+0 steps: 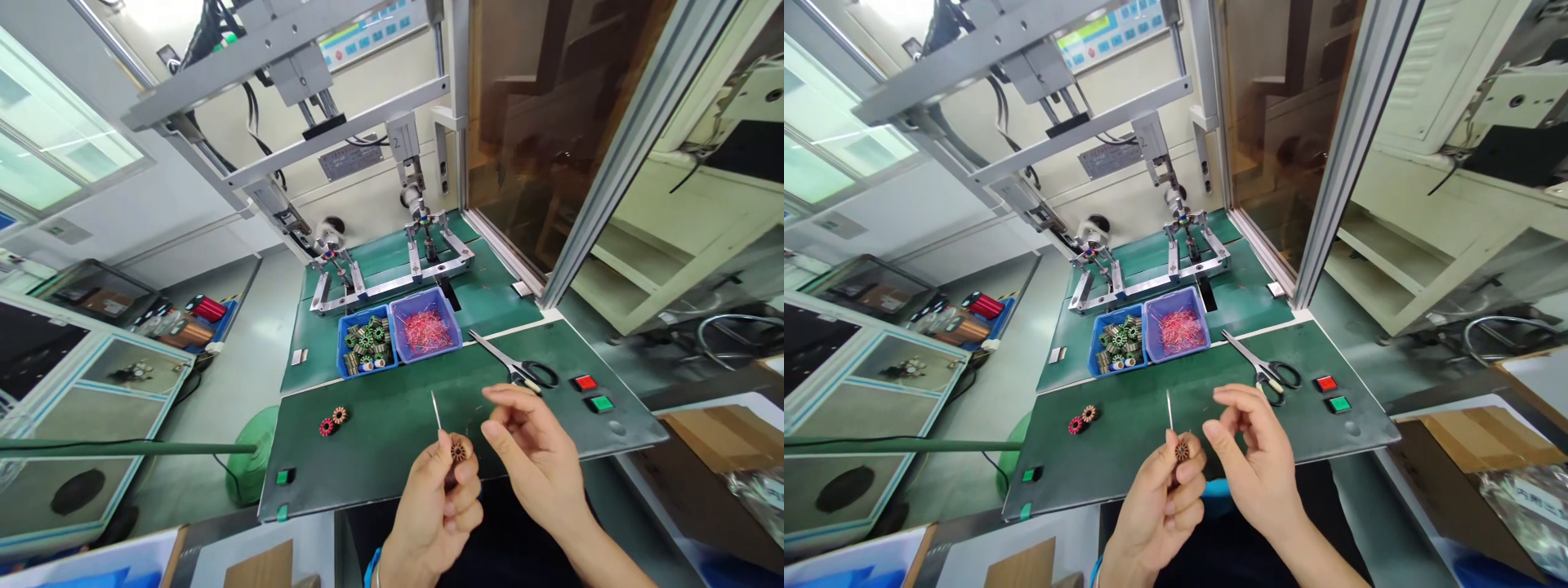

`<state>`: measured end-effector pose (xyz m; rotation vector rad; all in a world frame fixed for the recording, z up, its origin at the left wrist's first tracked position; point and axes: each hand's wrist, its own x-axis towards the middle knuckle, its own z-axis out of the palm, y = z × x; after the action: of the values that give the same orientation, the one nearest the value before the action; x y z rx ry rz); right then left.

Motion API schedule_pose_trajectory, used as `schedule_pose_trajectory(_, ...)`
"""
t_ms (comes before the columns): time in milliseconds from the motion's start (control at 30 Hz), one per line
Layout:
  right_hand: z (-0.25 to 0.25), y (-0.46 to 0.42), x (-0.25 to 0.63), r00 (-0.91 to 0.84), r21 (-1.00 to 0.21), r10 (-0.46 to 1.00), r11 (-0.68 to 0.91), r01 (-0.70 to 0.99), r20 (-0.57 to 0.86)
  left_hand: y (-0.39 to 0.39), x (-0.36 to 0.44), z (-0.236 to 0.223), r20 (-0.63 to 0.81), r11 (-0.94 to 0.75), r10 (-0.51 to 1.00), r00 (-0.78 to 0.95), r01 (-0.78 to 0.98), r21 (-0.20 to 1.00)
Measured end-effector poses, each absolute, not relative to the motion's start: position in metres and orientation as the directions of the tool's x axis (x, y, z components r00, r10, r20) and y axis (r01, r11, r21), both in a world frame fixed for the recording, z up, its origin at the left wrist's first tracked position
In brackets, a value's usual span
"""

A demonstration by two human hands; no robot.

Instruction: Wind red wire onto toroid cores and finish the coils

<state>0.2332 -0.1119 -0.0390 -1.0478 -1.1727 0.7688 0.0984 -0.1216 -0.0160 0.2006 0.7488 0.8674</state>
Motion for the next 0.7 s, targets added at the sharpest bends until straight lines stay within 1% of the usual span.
schedule_pose_trajectory(67, -0.041, -0.117, 0.235, 0.250, -0.936, 0.904, 0.351, 0.033, 0.348, -0.121, 0.099, -0.016, -0.519, 0.606, 0.778, 0.355, -0.644, 0.468)
schedule_pose_trajectory(100, -0.042, -0.120, 0.235, 0.225, -0.934, 0.907, 0.355, 0.044, 0.355, -0.122, 0.100, -0.018, -0.521, 0.585, 0.790, 0.324, -0.651, 0.483)
schedule_pose_trajectory(200, -0.040, -0.127, 0.233, 0.092, -0.930, 0.927, 0.354, 0.097, 0.363, -0.124, 0.102, -0.023, -0.521, 0.546, 0.812, 0.264, -0.658, 0.518)
schedule_pose_trajectory(267, -0.038, -0.128, 0.231, 0.044, -0.929, 0.933, 0.351, 0.121, 0.358, -0.126, 0.103, -0.025, -0.516, 0.543, 0.815, 0.263, -0.656, 0.523)
schedule_pose_trajectory(367, -0.036, -0.126, 0.229, 0.028, -0.932, 0.936, 0.347, 0.107, 0.352, -0.127, 0.103, -0.027, -0.507, 0.557, 0.811, 0.291, -0.647, 0.520)
schedule_pose_trajectory(433, -0.035, -0.124, 0.228, 0.030, -0.940, 0.941, 0.335, 0.067, 0.337, -0.127, 0.102, -0.026, -0.494, 0.571, 0.807, 0.323, -0.641, 0.513)
schedule_pose_trajectory(533, -0.035, -0.120, 0.226, 0.051, -0.959, 0.959, 0.281, -0.039, 0.279, -0.128, 0.102, -0.025, -0.469, 0.576, 0.809, 0.355, -0.637, 0.512)
schedule_pose_trajectory(633, -0.037, -0.118, 0.225, 0.070, -0.970, 0.981, 0.192, -0.151, 0.183, -0.129, 0.102, -0.023, -0.462, 0.550, 0.827, 0.321, -0.634, 0.544)
schedule_pose_trajectory(700, -0.040, -0.120, 0.226, 0.115, -0.967, 0.983, 0.167, -0.195, 0.146, -0.129, 0.102, -0.020, -0.466, 0.522, 0.841, 0.274, -0.633, 0.571)
